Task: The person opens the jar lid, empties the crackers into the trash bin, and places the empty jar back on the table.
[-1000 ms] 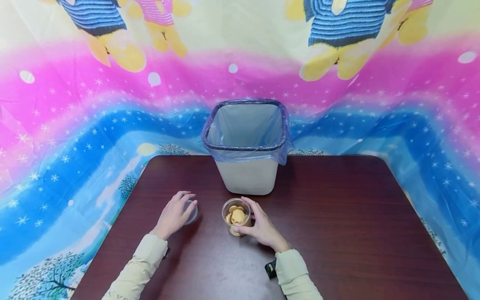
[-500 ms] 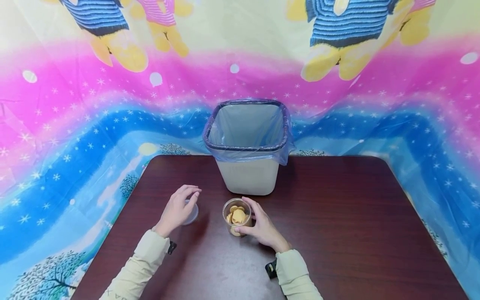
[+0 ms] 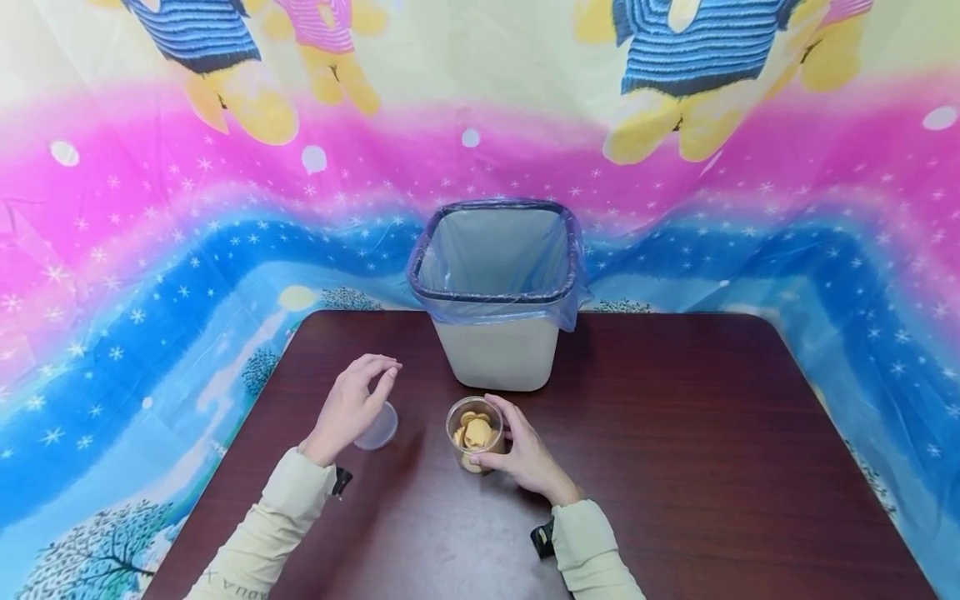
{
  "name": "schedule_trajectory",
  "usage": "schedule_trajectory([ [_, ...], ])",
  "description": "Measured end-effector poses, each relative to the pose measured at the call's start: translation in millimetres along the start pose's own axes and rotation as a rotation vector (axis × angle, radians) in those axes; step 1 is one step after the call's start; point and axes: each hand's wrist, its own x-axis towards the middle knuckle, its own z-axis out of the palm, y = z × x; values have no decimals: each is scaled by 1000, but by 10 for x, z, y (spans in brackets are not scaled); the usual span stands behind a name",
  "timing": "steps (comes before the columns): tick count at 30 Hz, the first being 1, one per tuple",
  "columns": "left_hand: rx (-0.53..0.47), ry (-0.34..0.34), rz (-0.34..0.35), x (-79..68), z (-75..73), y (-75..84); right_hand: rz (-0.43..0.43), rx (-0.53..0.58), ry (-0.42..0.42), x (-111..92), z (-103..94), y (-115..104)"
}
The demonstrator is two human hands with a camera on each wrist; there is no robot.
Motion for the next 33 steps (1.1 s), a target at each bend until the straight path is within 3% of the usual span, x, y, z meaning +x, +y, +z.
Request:
schedule_trajectory([
  [5,83,60,111,84,-53,23,3,5,-3,4,1,2],
  [9,108,84,147,147,-100,51,5,7,-2,4,3,5],
  [20,129,104,199,327,-254,180,-4,17,2,3,10,15],
  [33,163,97,175,479,-347,296,-2,29,1,3,8,26],
])
